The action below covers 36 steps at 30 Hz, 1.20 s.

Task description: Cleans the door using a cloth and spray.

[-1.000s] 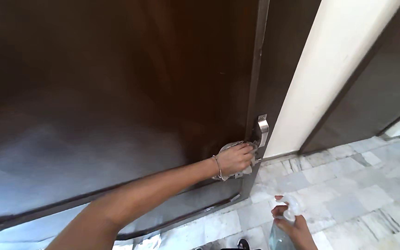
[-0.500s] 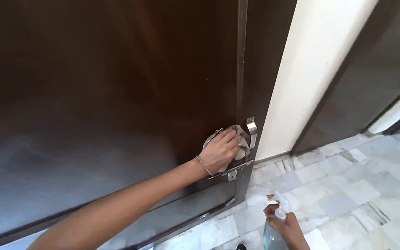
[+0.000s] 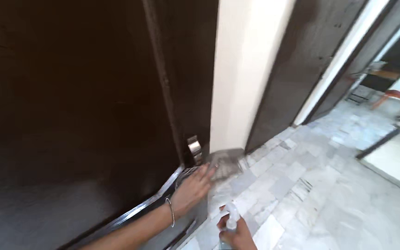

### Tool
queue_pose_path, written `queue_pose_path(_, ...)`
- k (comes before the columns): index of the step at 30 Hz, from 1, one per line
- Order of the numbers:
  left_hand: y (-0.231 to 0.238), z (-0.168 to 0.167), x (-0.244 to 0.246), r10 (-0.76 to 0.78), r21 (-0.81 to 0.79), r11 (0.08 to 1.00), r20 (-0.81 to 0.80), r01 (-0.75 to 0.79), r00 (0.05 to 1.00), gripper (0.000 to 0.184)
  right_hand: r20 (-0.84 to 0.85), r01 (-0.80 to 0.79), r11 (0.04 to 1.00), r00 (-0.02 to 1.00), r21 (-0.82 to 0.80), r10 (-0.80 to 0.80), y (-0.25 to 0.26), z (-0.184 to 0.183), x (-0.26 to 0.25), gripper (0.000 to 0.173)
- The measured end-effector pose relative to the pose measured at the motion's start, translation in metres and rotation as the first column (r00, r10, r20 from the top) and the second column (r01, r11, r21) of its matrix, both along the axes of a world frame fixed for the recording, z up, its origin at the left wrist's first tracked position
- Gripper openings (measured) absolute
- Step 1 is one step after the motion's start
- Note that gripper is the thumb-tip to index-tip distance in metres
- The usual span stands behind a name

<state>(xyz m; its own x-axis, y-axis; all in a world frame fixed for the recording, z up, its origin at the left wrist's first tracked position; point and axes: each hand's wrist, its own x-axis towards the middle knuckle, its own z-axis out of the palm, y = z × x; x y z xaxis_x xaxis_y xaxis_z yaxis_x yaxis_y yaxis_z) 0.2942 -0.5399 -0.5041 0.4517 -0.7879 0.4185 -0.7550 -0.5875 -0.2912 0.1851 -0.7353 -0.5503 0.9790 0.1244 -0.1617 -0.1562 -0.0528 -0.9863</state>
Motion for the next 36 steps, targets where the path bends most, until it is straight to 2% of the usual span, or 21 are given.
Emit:
queue_pose_path(2,-0.013,-0.013,0.017,0.121,0.183,0.974,0.064,-0.131,0.991,0.031,0.006,0.023,1.0,1.0,0.01,-0.024,-0.005,0.001,0.002,0.059)
queue_pose_path(3,-0.017,-0.015,0.019,0.19,0.3,0.937,-0.014,-0.177,0.982,0.037,0.008,0.033,0.999,0.999,0.01,-0.033,-0.008,0.001,0.003,0.06)
queue_pose_path(4,-0.021,-0.012,0.02,0.293,0.435,0.878,-0.162,-0.198,0.942,0.043,0.009,0.046,0.999,0.999,0.01,-0.046,-0.011,0.001,0.003,0.06)
queue_pose_path(6,-0.03,-0.005,0.025,0.468,0.598,0.773,-0.313,-0.211,0.826,0.05,-0.011,0.08,0.997,0.997,-0.002,-0.08,-0.017,0.0,0.001,0.061)
queue_pose_path(9,-0.035,-0.002,0.03,0.556,0.601,0.743,-0.311,-0.293,0.771,0.048,-0.031,0.106,0.994,0.994,-0.014,-0.106,-0.022,-0.005,-0.002,0.063)
queue_pose_path(11,-0.031,0.003,0.036,0.58,0.609,0.741,-0.368,-0.283,0.726,0.048,-0.044,0.106,0.994,0.993,-0.01,-0.106,-0.024,-0.007,-0.004,0.062)
queue_pose_path(17,0.002,0.013,0.042,0.532,0.518,0.816,-0.504,-0.255,0.681,0.046,-0.023,0.117,0.993,0.993,-0.03,-0.118,-0.023,0.001,-0.003,0.06)
queue_pose_path(21,0.045,-0.009,0.023,0.307,0.242,0.943,-0.37,-0.228,0.877,0.033,0.028,0.133,0.99,0.991,-0.038,-0.132,-0.017,0.004,-0.004,0.059)
queue_pose_path(22,0.055,-0.011,0.016,0.265,0.189,0.959,-0.342,-0.21,0.902,0.03,0.04,0.127,0.991,0.991,-0.033,-0.126,-0.014,0.005,-0.003,0.059)
queue_pose_path(25,0.086,-0.006,-0.009,0.268,0.15,0.962,-0.378,-0.227,0.886,0.029,0.068,0.103,0.995,0.992,-0.018,-0.102,0.0,0.007,-0.004,0.058)
queue_pose_path(28,0.133,-0.013,-0.034,0.273,0.009,0.962,-0.134,-0.274,0.953,0.023,0.091,0.062,0.998,0.994,-0.025,-0.059,0.019,0.012,-0.004,0.057)
queue_pose_path(30,0.172,-0.014,-0.056,0.304,-0.075,0.951,0.035,-0.301,0.952,0.019,0.094,0.046,0.999,0.995,-0.021,-0.043,0.037,0.015,-0.005,0.057)
queue_pose_path(33,0.229,0.0,-0.097,0.404,-0.226,0.901,0.134,-0.369,0.905,0.017,0.121,0.028,0.999,0.992,0.022,-0.03,0.065,0.022,-0.003,0.054)
queue_pose_path(36,0.271,0.039,-0.133,0.538,-0.336,0.824,0.21,-0.457,0.816,0.021,0.164,0.019,0.998,0.986,0.064,-0.029,0.091,0.031,0.001,0.055)
